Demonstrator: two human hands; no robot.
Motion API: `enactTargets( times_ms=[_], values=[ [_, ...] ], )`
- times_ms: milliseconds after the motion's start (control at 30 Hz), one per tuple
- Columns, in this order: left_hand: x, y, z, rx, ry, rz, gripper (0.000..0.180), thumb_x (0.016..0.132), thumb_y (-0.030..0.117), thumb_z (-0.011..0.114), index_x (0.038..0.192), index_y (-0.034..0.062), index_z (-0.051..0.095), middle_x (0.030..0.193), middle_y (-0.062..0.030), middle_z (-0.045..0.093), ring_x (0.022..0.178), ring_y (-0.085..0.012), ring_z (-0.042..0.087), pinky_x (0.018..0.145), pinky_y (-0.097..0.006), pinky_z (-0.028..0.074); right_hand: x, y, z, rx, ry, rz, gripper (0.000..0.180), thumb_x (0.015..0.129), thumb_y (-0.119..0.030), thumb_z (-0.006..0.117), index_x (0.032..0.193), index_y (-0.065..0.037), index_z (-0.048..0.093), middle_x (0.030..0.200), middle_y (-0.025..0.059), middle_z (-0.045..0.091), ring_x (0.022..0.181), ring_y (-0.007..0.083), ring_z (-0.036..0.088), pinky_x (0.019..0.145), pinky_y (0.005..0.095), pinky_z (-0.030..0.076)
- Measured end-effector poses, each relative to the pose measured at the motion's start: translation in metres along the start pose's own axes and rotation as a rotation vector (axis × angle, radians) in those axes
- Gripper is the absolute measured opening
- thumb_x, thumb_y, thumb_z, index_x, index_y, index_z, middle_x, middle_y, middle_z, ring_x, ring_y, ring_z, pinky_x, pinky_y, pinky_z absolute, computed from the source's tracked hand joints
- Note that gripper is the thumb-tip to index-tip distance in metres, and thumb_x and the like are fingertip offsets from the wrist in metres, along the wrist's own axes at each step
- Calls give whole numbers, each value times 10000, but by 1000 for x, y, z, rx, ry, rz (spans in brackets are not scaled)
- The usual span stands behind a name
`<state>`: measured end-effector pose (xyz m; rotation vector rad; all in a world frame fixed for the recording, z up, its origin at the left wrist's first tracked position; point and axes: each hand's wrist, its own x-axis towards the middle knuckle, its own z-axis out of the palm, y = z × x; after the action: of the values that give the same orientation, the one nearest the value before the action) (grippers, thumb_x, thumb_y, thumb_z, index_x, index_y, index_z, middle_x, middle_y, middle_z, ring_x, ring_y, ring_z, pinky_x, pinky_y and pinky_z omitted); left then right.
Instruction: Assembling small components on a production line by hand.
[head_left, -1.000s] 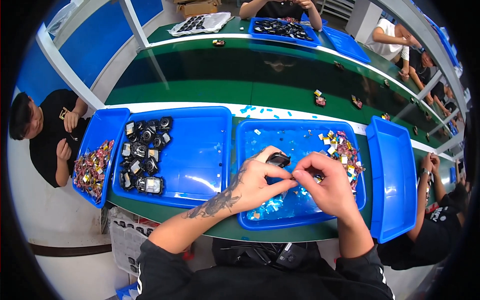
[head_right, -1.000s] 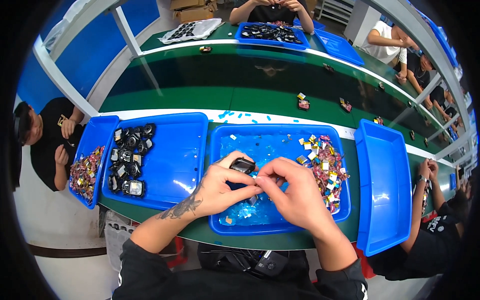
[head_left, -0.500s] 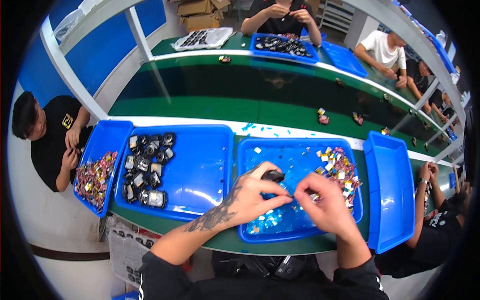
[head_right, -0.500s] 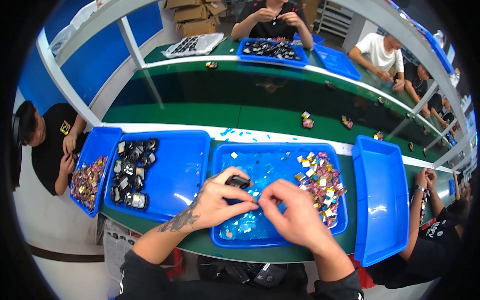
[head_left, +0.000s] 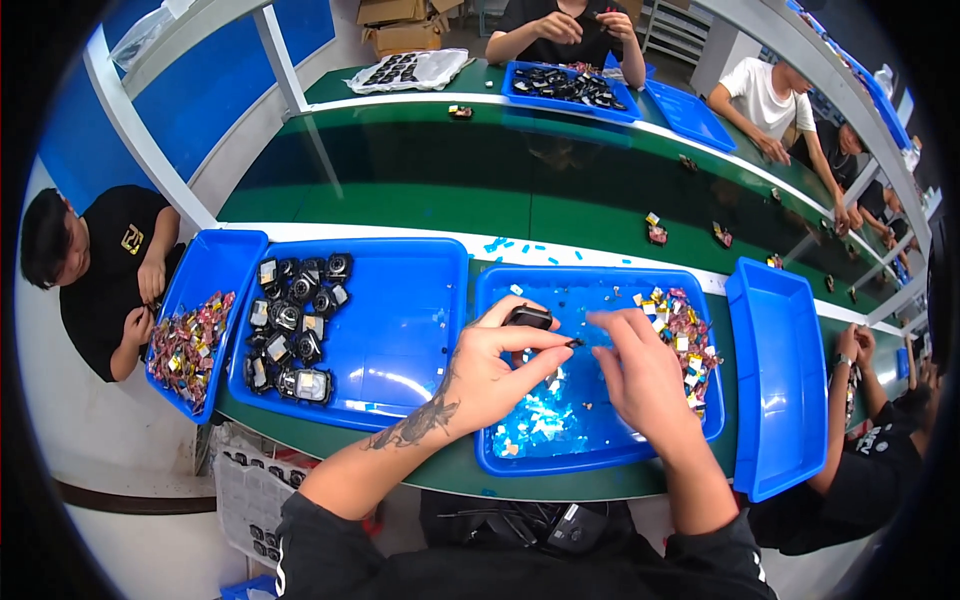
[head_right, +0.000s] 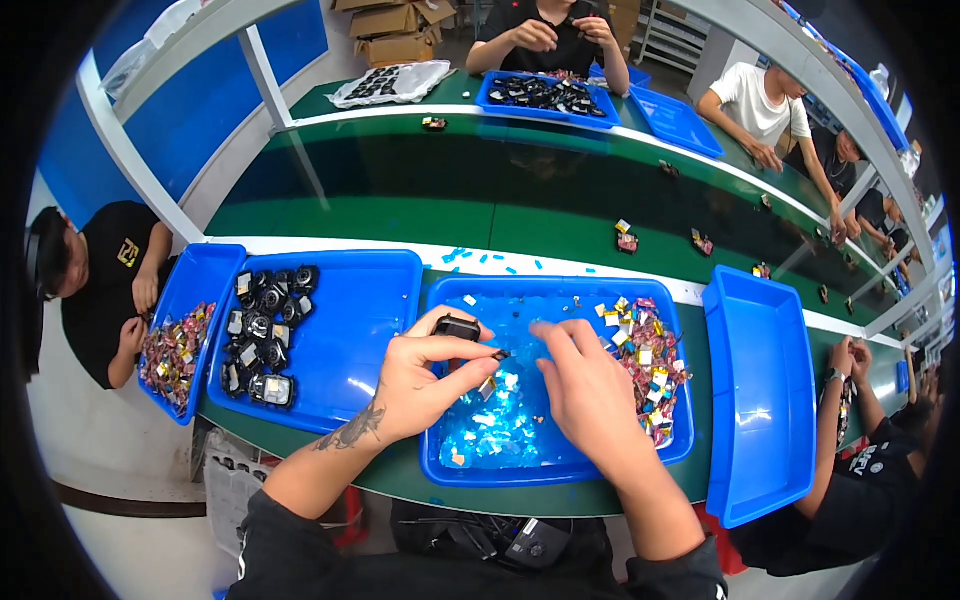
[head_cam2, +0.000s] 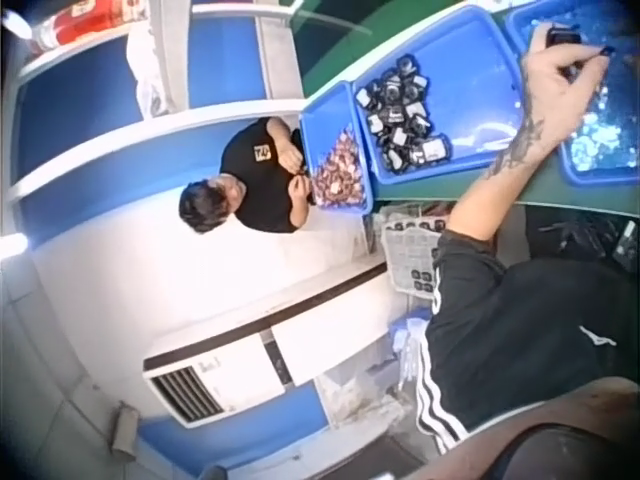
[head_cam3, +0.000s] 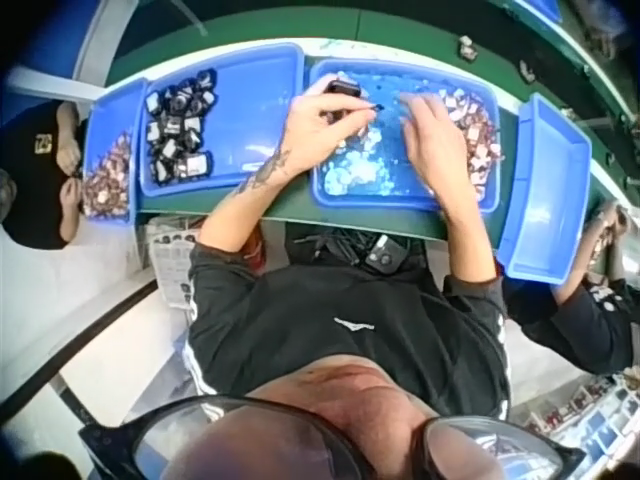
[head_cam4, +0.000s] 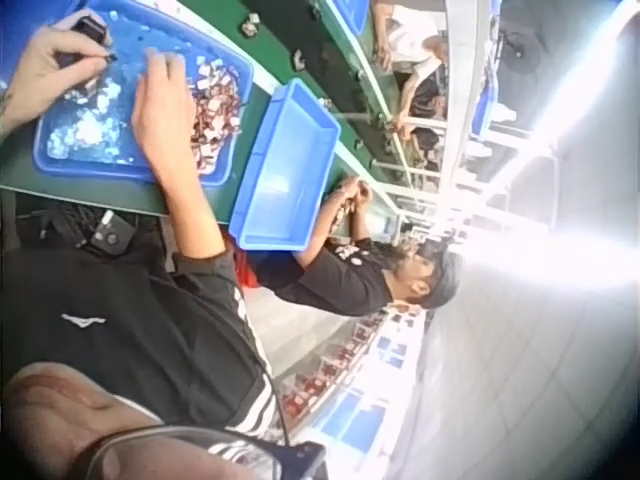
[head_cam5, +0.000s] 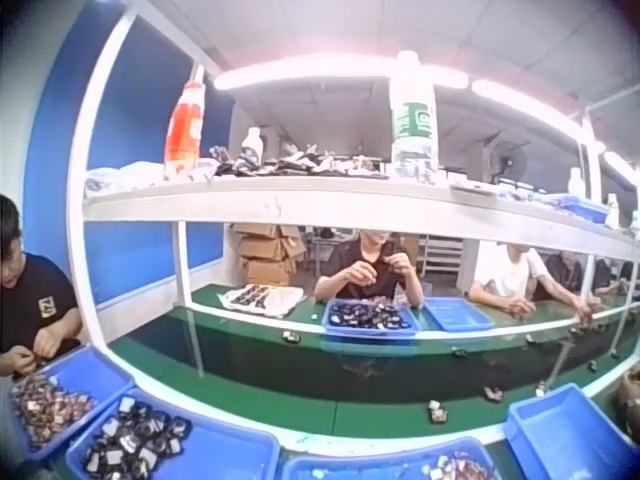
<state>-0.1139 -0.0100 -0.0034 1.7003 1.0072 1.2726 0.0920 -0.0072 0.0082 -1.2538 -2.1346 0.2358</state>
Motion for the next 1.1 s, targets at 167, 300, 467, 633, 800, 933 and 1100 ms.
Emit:
enactTargets(
  times_ms=[167, 300, 467, 633, 800, 933, 1100],
  values=[
    [-4, -8, 12, -183, -1, -91, 146, 832, 89, 733, 968, 34, 737, 963, -78, 629, 831, -119, 605, 670, -235, 485, -4, -13, 4, 664, 14, 165, 137, 869, -12, 657, 1005, -11, 660, 962, 102, 634, 801, 160, 636, 669, 263, 519],
    [-4, -5, 11, -92, -166, -58, 258, 931, 66, 590, 1184, 23, 621, 1136, -144, 634, 1011, -159, 586, 873, -281, 460, -5, -13, 10, 687, 249, 237, 105, 853, 23, 657, 957, 10, 667, 929, 89, 650, 837, 149, 643, 686, 236, 521],
    [-1, -13, 18, -688, -23, -291, 304, 1001, 123, 469, 1295, 51, 448, 1262, -172, 584, 986, -169, 611, 801, -275, 489, -9, -29, -11, 150, 232, 18, 109, 783, 42, 681, 880, -7, 688, 805, 97, 697, 716, 200, 682, 657, 284, 525],
    [-13, -13, 17, -550, 220, -189, 206, 936, 20, 565, 1141, -3, 566, 1041, -91, 634, 897, -129, 609, 777, -265, 507, -4, -35, 23, 203, 121, -142, 157, 771, -1, 706, 925, -15, 678, 851, 122, 678, 742, 281, 675, 636, 350, 550],
    [-12, 7, 20, -564, 147, -233, 278, 913, -44, 577, 1190, -55, 558, 1053, -102, 626, 959, -159, 634, 854, -279, 527, -8, -37, 18, 176, 312, -106, 172, 751, 12, 725, 913, -17, 675, 841, 111, 682, 725, 265, 675, 618, 341, 543],
    [-18, 5, 17, -577, 94, -274, 347, 914, -46, 577, 1258, -64, 537, 1136, -141, 629, 1030, -164, 626, 922, -284, 507, -9, -36, 17, 177, 383, -74, 202, 724, 43, 733, 911, -19, 688, 823, 115, 675, 702, 248, 665, 595, 322, 527],
    [-12, 11, 20, -699, -123, -312, 428, 927, -4, 594, 1339, -62, 491, 1199, -138, 616, 1093, -164, 601, 937, -281, 501, -9, -28, -6, 194, 373, -36, 246, 747, 77, 711, 970, -26, 715, 836, 110, 645, 727, 223, 650, 614, 301, 516]
  ],
)
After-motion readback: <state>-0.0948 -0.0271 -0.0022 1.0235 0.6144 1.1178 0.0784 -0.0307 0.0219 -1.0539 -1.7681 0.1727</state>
